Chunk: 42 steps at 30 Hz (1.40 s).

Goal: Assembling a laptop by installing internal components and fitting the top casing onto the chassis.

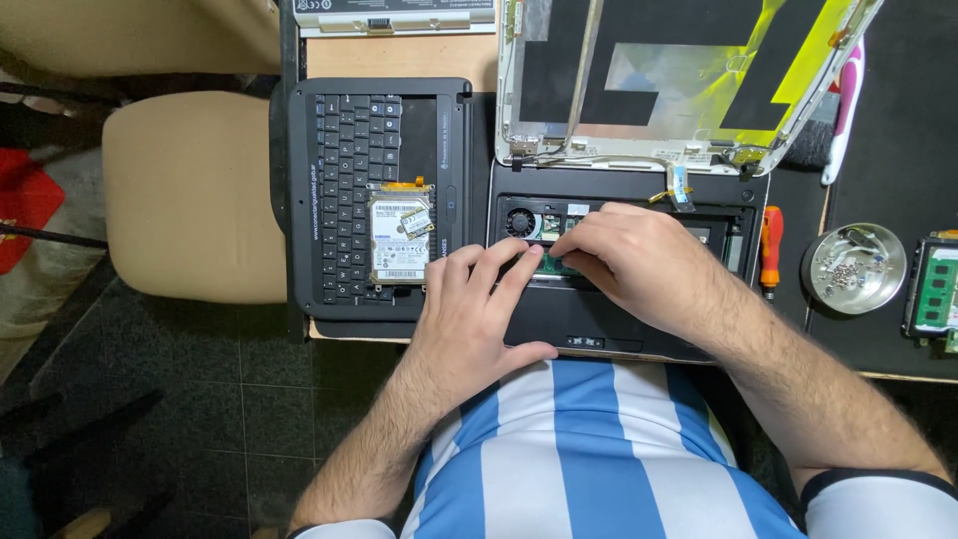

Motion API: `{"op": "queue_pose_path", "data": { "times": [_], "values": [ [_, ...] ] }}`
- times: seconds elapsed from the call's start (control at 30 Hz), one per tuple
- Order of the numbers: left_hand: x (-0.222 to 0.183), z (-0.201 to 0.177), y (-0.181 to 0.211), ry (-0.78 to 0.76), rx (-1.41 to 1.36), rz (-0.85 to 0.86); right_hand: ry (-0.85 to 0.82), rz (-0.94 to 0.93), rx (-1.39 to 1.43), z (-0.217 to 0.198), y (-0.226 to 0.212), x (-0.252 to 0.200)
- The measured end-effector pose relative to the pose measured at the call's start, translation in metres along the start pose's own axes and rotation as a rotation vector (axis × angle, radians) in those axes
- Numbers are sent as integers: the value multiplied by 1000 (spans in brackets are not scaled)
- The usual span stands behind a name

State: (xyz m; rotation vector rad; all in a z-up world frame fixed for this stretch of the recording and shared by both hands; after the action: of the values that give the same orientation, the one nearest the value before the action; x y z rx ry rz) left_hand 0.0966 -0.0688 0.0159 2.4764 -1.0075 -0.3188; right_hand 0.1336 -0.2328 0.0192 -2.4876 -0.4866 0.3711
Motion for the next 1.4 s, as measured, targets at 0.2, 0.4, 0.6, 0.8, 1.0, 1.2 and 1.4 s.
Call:
{"op": "queue_pose_path", "data": {
  "times": [0.2,0.4,0.6,0.8,1.0,1.2,1.4],
  "values": [
    [0,1,2,-39,17,5,-3,-2,2,0,-1,-1],
    [1,3,1,-46,3,-8,-2,-2,-53,6,0,-2],
    [2,2,2,-43,26,-10,2,0,-97,8,-3,-6],
    [4,0,3,-62,26,-19,80,-49,-142,6,-8,-12],
    [4,3,6,-76,71,4,85,-130,-378,15,-18,-25],
    [-1,3,11,-45,125,33,150,-243,-613,29,-31,-39],
    [-5,3,12,-26,154,65,188,-292,-631,30,-35,-48]
  ]
}}
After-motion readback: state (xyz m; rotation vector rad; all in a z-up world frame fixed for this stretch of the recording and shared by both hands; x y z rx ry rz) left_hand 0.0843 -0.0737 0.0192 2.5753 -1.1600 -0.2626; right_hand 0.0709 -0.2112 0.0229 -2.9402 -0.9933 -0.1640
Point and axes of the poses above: each hand's wrist, its own x-axis towards the middle knuckle, its own z-axis out of the palm, y = z × x, the point moved 10 cm from there along x, towards the middle knuckle, and after that the axes turned 2 degrees about -z, right-handed, at the moved point
